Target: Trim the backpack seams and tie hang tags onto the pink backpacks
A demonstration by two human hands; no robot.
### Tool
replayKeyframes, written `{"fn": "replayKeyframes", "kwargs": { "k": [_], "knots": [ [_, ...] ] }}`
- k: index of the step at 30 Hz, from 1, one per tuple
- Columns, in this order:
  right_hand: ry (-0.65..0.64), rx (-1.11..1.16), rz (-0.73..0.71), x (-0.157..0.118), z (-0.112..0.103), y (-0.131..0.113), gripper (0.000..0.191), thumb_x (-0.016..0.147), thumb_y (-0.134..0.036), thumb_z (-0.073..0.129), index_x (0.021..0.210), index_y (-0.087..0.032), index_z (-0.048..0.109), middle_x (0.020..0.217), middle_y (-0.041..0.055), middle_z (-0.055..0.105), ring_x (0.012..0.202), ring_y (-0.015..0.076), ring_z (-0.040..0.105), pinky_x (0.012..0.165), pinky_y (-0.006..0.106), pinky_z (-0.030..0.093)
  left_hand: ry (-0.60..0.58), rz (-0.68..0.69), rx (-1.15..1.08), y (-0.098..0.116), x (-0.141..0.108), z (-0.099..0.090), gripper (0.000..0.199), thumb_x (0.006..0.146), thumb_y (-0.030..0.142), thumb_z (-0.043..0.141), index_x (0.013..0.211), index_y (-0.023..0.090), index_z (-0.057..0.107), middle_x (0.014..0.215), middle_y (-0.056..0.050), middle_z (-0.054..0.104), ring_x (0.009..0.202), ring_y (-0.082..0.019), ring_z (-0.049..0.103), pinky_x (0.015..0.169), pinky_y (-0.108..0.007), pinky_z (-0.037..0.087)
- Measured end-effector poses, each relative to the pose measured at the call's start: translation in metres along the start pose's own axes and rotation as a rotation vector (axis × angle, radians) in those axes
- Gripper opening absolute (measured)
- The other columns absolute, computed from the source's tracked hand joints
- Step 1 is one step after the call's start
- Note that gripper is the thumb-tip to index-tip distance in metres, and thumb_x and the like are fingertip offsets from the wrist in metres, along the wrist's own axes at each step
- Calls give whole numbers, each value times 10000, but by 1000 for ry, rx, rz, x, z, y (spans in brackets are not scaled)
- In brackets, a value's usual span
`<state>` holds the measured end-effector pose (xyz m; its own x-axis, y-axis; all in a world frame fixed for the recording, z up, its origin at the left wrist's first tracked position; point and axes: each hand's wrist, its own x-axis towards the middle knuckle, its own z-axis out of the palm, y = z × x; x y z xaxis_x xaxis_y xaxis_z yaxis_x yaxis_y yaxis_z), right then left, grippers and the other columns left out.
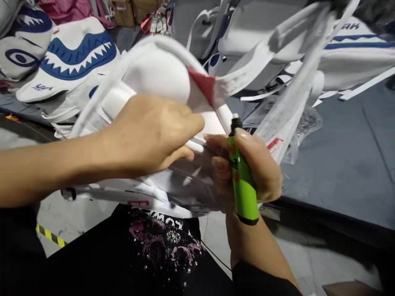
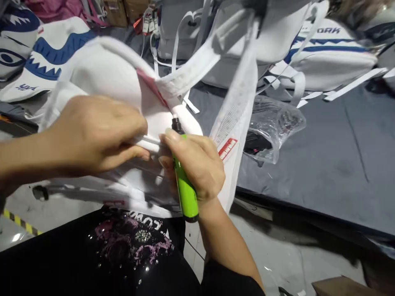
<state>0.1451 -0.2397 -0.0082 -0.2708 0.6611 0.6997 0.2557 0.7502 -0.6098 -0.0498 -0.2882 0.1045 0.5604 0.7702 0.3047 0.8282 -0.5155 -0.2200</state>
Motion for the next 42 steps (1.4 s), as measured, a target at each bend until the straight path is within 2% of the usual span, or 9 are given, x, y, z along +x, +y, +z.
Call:
{"fn": "replayKeyframes", "kwargs": {
  "k": [3,8,12,16,23,27,30,34,42],
  "knots": [
    [-12,-24,-293,8,16,17,470,928,-224,606,1370,-376,550,996,-6,769,856,208,694,815,400,541,-24,-146,-88,-2,-17,45,267,932,412,602,967,154,662,813,-52,687,788,-212,663,649,-314,472],
    [-197,-141,-226,4,56,58,314,956,-254,552,1261,-242,626,943,47,772,846,212,697,767,370,527,-59,-224,-387,-40,-34,115,154,964,233,548,977,164,685,947,-62,742,933,-188,680,851,-324,523],
    [-211,-191,-255,4,66,53,320,948,-236,557,1263,-238,616,957,48,770,852,208,697,755,361,519,128,-311,-309,-73,-30,114,504,894,290,652,1379,207,543,1384,-156,587,1299,-302,506,1074,-485,405],
    [-238,-169,-270,-2,70,41,393,911,-171,580,1292,-263,598,1003,50,759,865,211,695,776,378,529,-239,-288,-361,-93,3,128,1062,729,381,798,1589,216,197,1555,-170,411,1407,-367,365,1099,-502,344],
    [-349,-195,-189,-18,49,50,389,910,-255,619,1298,-252,589,991,82,725,903,248,680,782,411,553,-318,-190,-352,-82,34,160,1119,768,359,762,1612,169,53,1561,-183,402,1372,-346,402,1100,-449,335],
    [-405,-100,-27,-12,44,63,418,958,-446,516,1318,-238,554,1015,98,740,918,263,693,786,439,554,-325,-168,-240,-72,31,163,1309,687,402,824,1609,161,-73,1652,-242,150,1488,-458,185,1169,-622,160],
    [-355,-50,148,-11,50,70,435,937,-416,549,1325,-237,471,978,78,757,876,246,724,754,417,568,-356,-162,-180,-67,33,171,1325,673,385,836,1610,181,-78,1668,-241,54,1479,-477,183,1149,-672,147],
    [-416,-136,207,-4,51,71,240,893,-340,629,1109,-243,587,910,48,757,790,209,727,704,365,578,-349,-168,-178,-65,37,180,1163,769,296,755,1613,127,-27,1574,-267,306,1312,-433,426,1096,-585,296],
    [-848,-31,279,52,26,62,353,917,-409,662,1222,-235,694,1192,75,750,1039,243,729,889,425,598,-281,-193,-286,-66,35,185,849,900,264,581,1610,148,131,1427,-212,484,1284,-418,445,1098,-584,268]
  ]
}}
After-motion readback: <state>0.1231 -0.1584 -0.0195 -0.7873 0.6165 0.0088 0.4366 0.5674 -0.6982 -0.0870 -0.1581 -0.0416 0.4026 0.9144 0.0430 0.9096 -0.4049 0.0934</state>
